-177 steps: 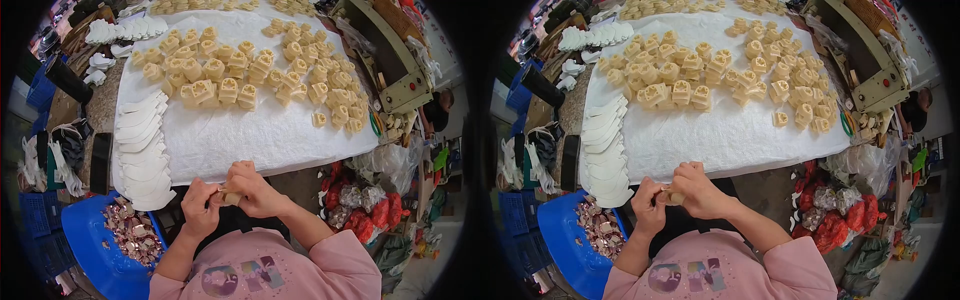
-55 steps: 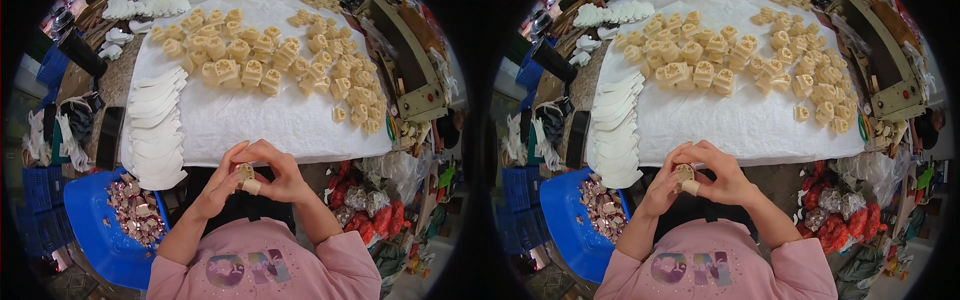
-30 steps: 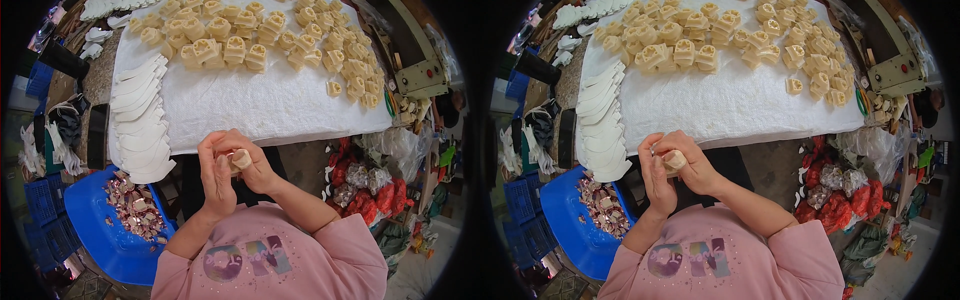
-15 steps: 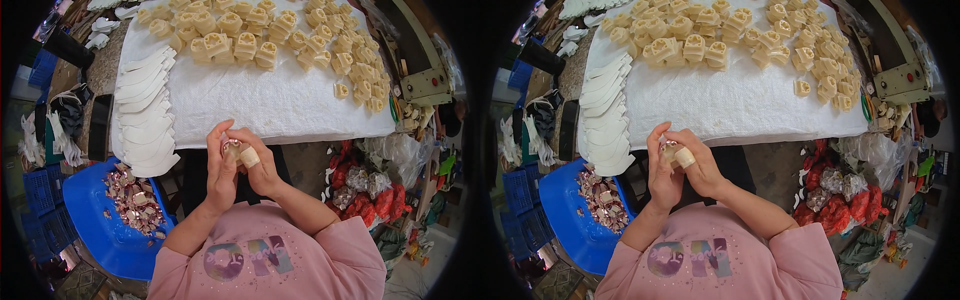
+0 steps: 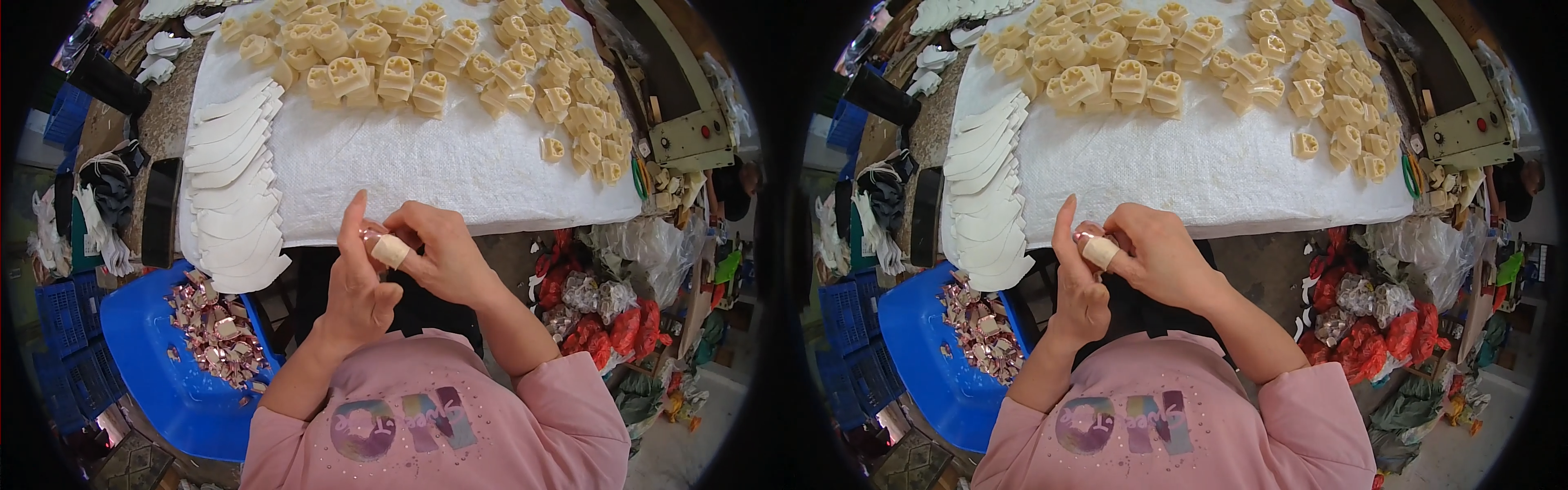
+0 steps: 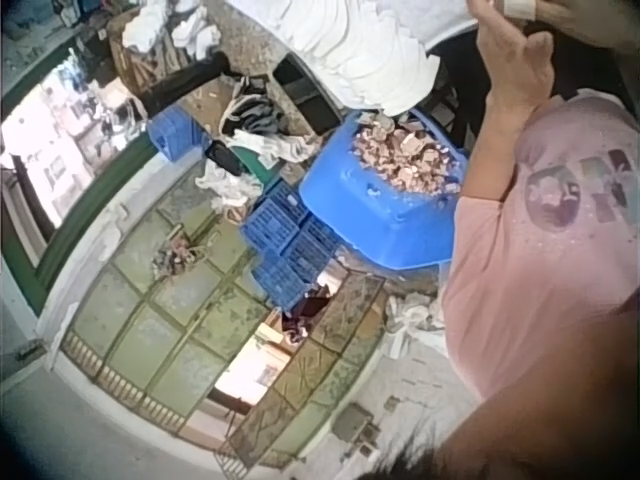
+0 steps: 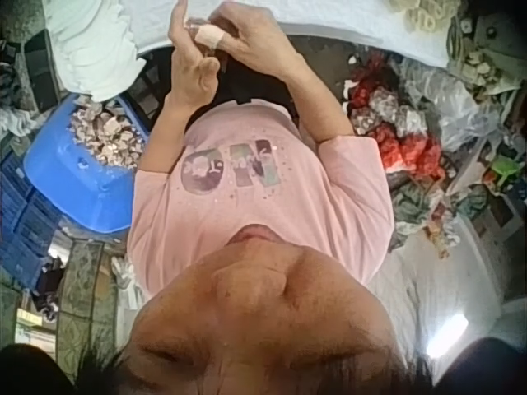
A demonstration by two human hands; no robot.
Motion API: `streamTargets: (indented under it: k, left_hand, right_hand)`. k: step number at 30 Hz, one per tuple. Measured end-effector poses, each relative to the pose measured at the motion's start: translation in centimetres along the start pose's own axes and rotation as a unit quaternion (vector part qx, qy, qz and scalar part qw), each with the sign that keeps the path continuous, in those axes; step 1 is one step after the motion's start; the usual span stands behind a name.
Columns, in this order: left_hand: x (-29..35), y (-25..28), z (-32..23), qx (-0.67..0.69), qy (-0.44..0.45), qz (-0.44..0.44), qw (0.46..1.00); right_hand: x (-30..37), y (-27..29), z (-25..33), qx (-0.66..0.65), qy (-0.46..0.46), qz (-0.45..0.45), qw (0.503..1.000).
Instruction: Assembling small beige plastic components onto white curved shoe strips.
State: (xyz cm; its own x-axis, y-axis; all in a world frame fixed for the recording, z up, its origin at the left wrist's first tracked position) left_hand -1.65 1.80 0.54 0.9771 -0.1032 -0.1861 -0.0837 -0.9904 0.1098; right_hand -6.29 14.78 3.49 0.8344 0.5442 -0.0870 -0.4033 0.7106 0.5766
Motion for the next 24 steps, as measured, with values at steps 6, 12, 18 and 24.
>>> streamTargets:
  k: [6,12,18,24]
  left_hand:
    - [0.1,0.6,-0.1,-0.04,0.054,-0.031,0.997]
    - [0.0,1.5,-0.1,-0.022,0.159,-0.032,0.987]
    - [-0.3,0.9,-1.3,-0.151,0.023,-0.06,0.986]
    - [-0.6,0.7,-0.4,-0.145,0.021,-0.065,0.987]
  right_hand:
    - [0.8,-1.1,-1.5,-0.158,0.046,-0.105,0.981]
    - [-0.2,-0.9,-3.3,-0.41,-0.071,-0.042,0.908]
    - [-0.4,-0.9,-4.5,-0.445,-0.044,0.06,0.892]
    - [0.6,-2.0,-3.7,-0.271,-0.015,-0.083,0.959]
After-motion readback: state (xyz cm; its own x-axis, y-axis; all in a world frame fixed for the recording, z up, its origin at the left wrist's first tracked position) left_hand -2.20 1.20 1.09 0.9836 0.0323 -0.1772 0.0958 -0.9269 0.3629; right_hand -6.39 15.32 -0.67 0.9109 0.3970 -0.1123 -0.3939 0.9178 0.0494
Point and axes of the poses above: each hand's wrist, its own x-axis away from the middle knuckle, its own y-axis out of the back of the hand, z = x × y, the point moved 2 cm from there along -x, towards the middle knuckle, and after that the axes turned 7 degrees about y, right-handed, at the moved point
